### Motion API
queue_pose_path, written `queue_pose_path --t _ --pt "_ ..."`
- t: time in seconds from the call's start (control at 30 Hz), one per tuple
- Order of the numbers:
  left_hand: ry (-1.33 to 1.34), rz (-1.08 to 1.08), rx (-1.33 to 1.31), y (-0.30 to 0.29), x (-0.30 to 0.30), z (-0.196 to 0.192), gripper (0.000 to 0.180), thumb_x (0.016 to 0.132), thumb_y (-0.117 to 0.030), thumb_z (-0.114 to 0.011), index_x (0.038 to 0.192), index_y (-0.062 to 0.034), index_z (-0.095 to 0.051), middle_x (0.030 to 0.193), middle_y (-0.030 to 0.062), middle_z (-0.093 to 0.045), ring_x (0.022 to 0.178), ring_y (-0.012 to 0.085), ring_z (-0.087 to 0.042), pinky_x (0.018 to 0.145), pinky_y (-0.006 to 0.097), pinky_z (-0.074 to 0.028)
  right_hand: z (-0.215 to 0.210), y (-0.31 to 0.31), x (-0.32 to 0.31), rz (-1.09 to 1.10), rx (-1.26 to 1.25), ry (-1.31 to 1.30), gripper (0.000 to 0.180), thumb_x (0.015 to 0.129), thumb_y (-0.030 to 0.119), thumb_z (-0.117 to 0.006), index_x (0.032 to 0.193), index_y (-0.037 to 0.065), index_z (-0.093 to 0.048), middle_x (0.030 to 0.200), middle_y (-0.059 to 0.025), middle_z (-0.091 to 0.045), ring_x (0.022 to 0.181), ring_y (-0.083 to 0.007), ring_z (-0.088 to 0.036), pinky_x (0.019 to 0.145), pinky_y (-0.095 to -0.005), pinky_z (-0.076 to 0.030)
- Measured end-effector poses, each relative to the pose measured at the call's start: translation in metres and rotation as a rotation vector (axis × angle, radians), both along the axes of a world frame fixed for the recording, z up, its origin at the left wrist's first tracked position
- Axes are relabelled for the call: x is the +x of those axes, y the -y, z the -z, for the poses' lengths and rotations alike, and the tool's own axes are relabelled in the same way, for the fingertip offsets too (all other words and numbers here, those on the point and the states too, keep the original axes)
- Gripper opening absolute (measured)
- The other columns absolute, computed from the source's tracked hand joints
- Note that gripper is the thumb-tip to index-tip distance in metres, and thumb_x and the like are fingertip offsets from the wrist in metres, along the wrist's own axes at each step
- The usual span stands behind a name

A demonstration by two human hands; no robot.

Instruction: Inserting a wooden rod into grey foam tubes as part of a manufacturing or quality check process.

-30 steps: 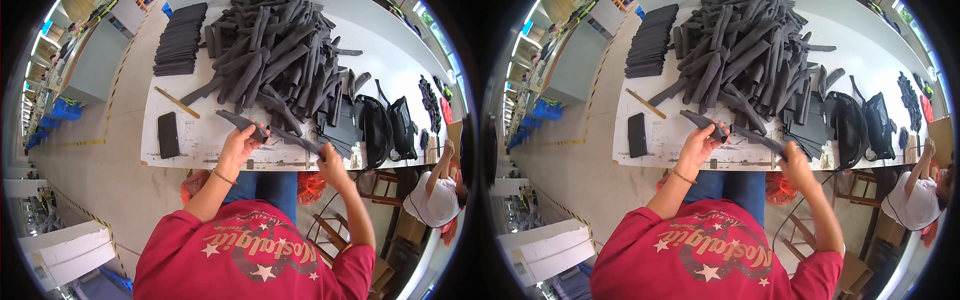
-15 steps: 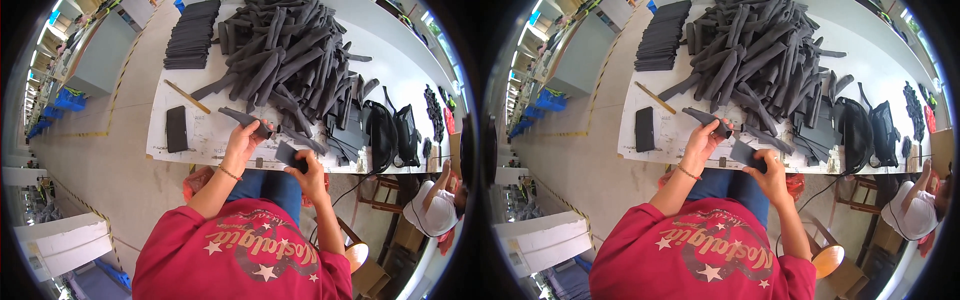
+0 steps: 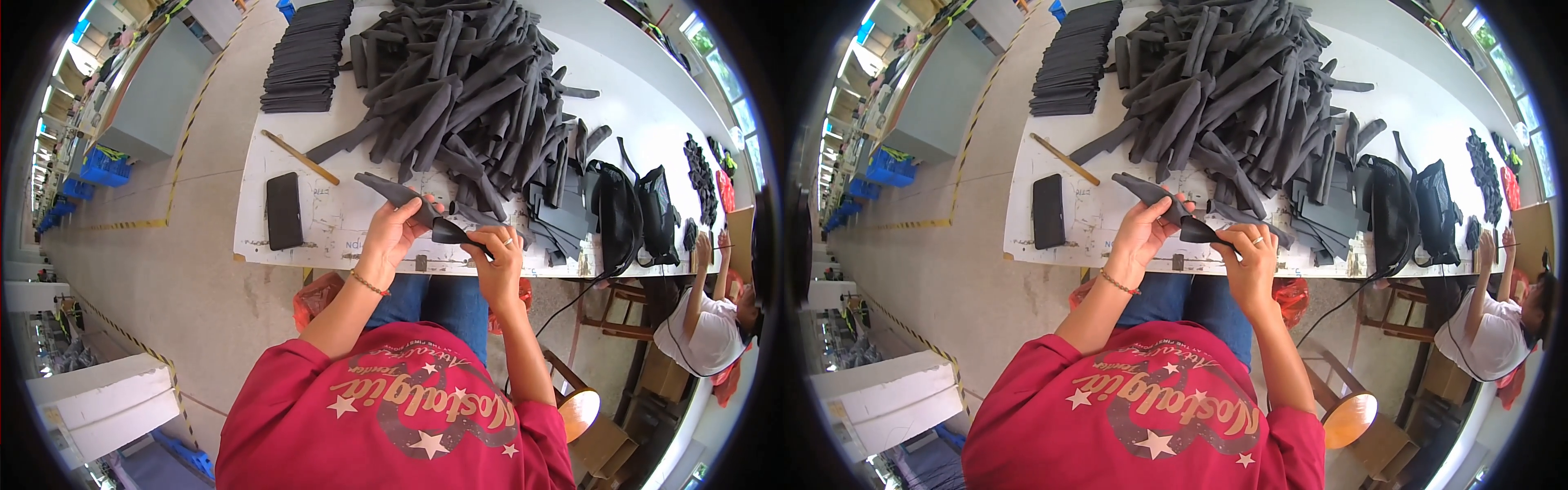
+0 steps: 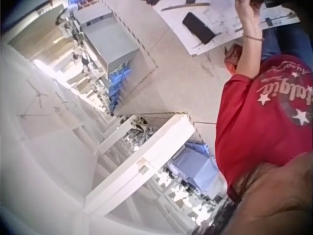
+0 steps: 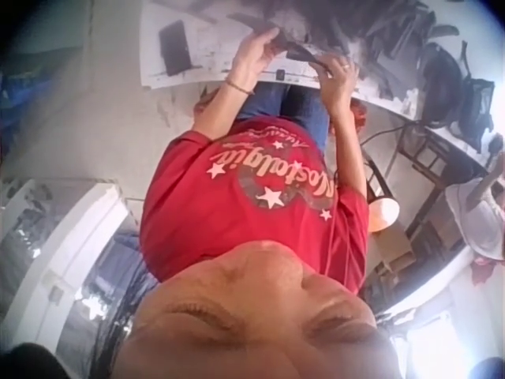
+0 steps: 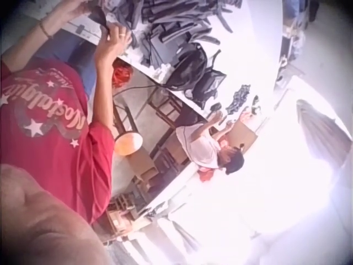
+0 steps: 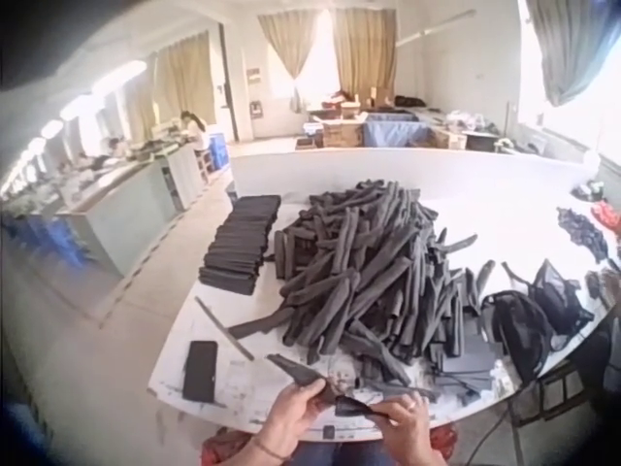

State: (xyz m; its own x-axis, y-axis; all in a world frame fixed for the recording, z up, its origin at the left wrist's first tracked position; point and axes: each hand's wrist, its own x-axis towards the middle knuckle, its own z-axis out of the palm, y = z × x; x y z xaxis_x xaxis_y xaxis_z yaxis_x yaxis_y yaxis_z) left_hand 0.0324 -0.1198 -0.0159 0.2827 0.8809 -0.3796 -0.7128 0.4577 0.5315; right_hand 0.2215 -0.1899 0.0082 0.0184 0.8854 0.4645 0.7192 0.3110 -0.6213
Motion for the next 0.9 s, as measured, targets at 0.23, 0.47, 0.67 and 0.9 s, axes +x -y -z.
queue_pose_path --t 0.23,0.47,0.67,0.9 --pt "-0.011 -0.094 0.011 0.010 0.009 0.000 0.022 0.092 -0.004 -0.056 0.112 -0.0055 -0.047 0.110 0.0174 -0.062 0.097 0.0335 -0.065 0.086 0.043 -0.055 0.002 -0.009 -0.003 0.091 0.149 0.150 0.017 0.069 0.005 -0.076 0.082 0.009 -0.066 0.085 -0.0005 -0.063 0.083 -0.0222 -0.055 0.075 -0.0355 -0.038" --pt "0.027 -0.136 0.021 0.003 0.006 0.000 0.026 0.093 -0.004 -0.055 0.117 -0.0066 -0.044 0.111 0.0200 -0.061 0.097 0.0350 -0.065 0.087 0.044 -0.055 -0.020 -0.002 -0.010 0.039 0.012 0.109 0.033 0.068 0.008 -0.076 0.100 0.010 -0.067 0.094 -0.0054 -0.061 0.088 -0.0262 -0.054 0.079 -0.0379 -0.039" --pt "0.007 -0.105 0.038 0.001 0.004 -0.003 0.029 0.092 -0.003 -0.056 0.117 -0.0074 -0.042 0.107 0.0190 -0.062 0.096 0.0344 -0.066 0.084 0.044 -0.056 -0.018 -0.002 -0.003 -0.033 -0.145 -0.083 0.034 0.070 0.009 -0.076 0.103 0.011 -0.066 0.097 -0.0064 -0.059 0.094 -0.0273 -0.052 0.084 -0.0383 -0.037" --pt "-0.018 -0.047 0.086 0.000 0.005 -0.010 0.035 0.092 -0.003 -0.057 0.123 -0.0059 -0.043 0.111 0.0190 -0.061 0.100 0.0358 -0.064 0.089 0.044 -0.054 -0.012 -0.003 -0.005 0.019 -0.112 -0.073 0.018 0.071 0.007 -0.074 0.088 0.010 -0.070 0.093 -0.0025 -0.060 0.090 -0.0248 -0.052 0.083 -0.0367 -0.037"
